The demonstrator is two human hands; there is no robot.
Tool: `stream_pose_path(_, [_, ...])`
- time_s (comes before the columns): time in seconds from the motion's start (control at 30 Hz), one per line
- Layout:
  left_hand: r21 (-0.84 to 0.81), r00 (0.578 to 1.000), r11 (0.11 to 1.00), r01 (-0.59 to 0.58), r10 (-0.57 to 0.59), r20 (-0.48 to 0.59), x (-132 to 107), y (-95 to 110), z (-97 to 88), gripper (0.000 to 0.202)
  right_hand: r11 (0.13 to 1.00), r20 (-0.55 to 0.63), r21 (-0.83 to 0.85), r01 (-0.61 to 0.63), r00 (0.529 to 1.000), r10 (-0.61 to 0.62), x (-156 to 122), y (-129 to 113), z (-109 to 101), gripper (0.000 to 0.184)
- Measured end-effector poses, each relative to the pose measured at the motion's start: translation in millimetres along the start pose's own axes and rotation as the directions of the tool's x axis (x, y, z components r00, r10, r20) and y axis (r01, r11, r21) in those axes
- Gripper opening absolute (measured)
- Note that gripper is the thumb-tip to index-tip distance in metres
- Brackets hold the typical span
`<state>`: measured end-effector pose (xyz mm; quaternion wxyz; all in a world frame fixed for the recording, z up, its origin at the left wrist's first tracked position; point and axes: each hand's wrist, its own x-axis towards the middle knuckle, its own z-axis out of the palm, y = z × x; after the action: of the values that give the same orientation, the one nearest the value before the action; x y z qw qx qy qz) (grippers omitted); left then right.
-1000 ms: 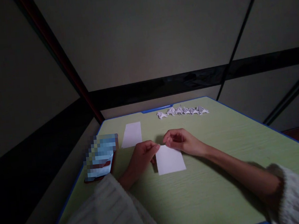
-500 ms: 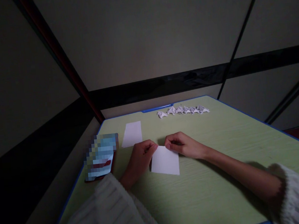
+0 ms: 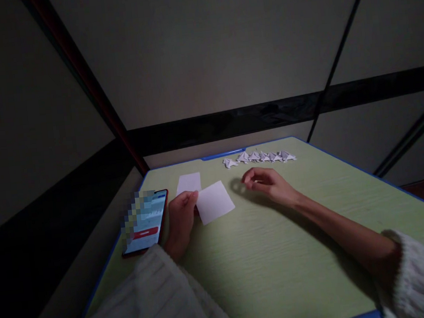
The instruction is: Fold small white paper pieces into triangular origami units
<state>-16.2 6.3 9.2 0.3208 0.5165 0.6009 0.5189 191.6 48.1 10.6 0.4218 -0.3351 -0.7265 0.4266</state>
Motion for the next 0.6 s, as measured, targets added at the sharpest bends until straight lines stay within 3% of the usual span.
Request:
stream_pose_path(0.1, [-0.113,0.997,0.992,0.061,-0.054,0.063,-1,-2,3.1,0.024,0.987,0.059,0.028,0.159,0.985,-0.161,-5,-5,13,0.024])
stream_pose_path(0.2, [-0.166,0.993,0.983,0.083,-0.067,0.102,-2,-3,6.4,0.025,0.967,0.141,-0.055,0.250,0.960,-0.241,-11,-11,27,0.037])
stream_pose_path(0.37, [-0.167,0.989,0.983,0.081,-0.058,0.137,-9,6,8.8,0.023,0.924,0.153,-0.157,0.348,0.933,-0.325,-14,-14,34,0.024])
stream_pose_path(0.6, [-0.081,0.999,0.996,-0.046,0.047,0.018,-13,15,11.6,0.021,0.967,0.091,-0.043,0.249,0.965,-0.245,-10,-11,31,0.013])
